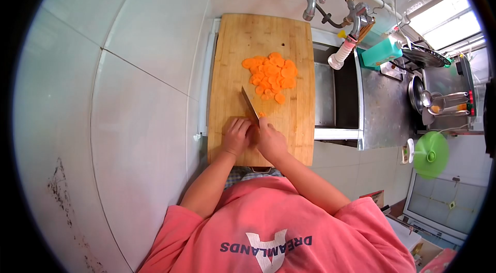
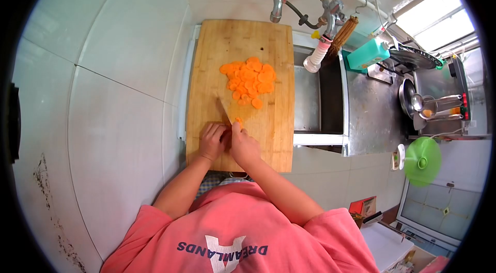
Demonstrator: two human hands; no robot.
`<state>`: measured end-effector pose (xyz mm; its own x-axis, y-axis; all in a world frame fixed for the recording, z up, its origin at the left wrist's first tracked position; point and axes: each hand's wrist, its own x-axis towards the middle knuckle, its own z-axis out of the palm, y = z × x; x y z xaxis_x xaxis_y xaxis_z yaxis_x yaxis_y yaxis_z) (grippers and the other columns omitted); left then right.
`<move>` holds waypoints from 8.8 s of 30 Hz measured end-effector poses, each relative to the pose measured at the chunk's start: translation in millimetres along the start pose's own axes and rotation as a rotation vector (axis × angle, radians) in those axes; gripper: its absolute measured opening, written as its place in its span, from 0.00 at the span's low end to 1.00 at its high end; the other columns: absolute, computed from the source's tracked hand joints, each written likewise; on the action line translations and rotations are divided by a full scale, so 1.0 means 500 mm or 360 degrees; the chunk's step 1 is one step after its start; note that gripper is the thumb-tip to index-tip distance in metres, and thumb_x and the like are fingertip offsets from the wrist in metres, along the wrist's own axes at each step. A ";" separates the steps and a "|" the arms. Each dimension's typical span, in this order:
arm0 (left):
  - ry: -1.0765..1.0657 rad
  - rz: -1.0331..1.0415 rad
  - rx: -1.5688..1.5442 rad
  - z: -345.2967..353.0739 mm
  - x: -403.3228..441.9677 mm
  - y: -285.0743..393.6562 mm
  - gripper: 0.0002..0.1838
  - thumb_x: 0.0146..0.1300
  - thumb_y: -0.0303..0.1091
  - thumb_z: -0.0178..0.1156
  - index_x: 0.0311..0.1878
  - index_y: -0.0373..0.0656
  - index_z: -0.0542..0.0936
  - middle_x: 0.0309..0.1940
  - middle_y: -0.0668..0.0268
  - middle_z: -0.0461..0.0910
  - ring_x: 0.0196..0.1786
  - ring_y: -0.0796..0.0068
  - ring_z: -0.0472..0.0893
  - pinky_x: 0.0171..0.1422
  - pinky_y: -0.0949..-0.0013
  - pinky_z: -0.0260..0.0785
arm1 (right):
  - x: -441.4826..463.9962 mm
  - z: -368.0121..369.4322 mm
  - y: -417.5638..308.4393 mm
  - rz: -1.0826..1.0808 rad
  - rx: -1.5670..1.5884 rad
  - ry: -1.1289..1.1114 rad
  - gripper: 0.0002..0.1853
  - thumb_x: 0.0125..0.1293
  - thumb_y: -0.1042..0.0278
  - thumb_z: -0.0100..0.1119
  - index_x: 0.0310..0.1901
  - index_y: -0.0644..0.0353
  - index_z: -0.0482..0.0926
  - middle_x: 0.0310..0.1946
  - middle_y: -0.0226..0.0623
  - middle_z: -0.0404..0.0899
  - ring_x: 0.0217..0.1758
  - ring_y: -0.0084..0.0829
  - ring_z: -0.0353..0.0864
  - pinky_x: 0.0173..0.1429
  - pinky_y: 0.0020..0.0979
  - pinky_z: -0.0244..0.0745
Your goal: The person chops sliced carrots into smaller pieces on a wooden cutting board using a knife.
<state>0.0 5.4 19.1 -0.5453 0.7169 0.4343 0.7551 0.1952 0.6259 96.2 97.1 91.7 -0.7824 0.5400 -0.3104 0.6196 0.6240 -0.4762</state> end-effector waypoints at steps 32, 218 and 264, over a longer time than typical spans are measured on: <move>0.0007 -0.0071 -0.0046 0.002 -0.002 0.003 0.09 0.48 0.21 0.64 0.35 0.41 0.80 0.36 0.63 0.80 0.41 0.60 0.78 0.45 0.63 0.72 | -0.015 -0.006 0.001 0.0015 0.0072 0.0067 0.17 0.52 0.79 0.52 0.44 0.62 0.62 0.37 0.55 0.77 0.35 0.59 0.78 0.37 0.52 0.73; 0.0075 -0.0561 -0.0227 -0.008 -0.018 0.015 0.07 0.55 0.25 0.62 0.39 0.39 0.80 0.36 0.58 0.80 0.36 0.57 0.82 0.39 0.63 0.75 | -0.014 0.009 -0.004 -0.0057 0.0054 0.0120 0.13 0.65 0.73 0.47 0.48 0.61 0.59 0.36 0.56 0.79 0.33 0.59 0.78 0.35 0.53 0.71; 0.0029 -0.0512 -0.0126 -0.004 -0.020 -0.016 0.05 0.52 0.25 0.64 0.33 0.44 0.81 0.33 0.63 0.81 0.36 0.59 0.81 0.39 0.63 0.74 | 0.003 0.020 -0.004 -0.0026 -0.0001 0.0112 0.15 0.61 0.73 0.52 0.47 0.63 0.60 0.33 0.55 0.78 0.32 0.57 0.79 0.36 0.50 0.73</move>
<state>-1.2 -4.7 11.3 -0.7584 0.6145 0.2172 0.5128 0.3568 0.7809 93.2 91.0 84.0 -0.7860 0.5682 -0.2436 0.6068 0.6335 -0.4801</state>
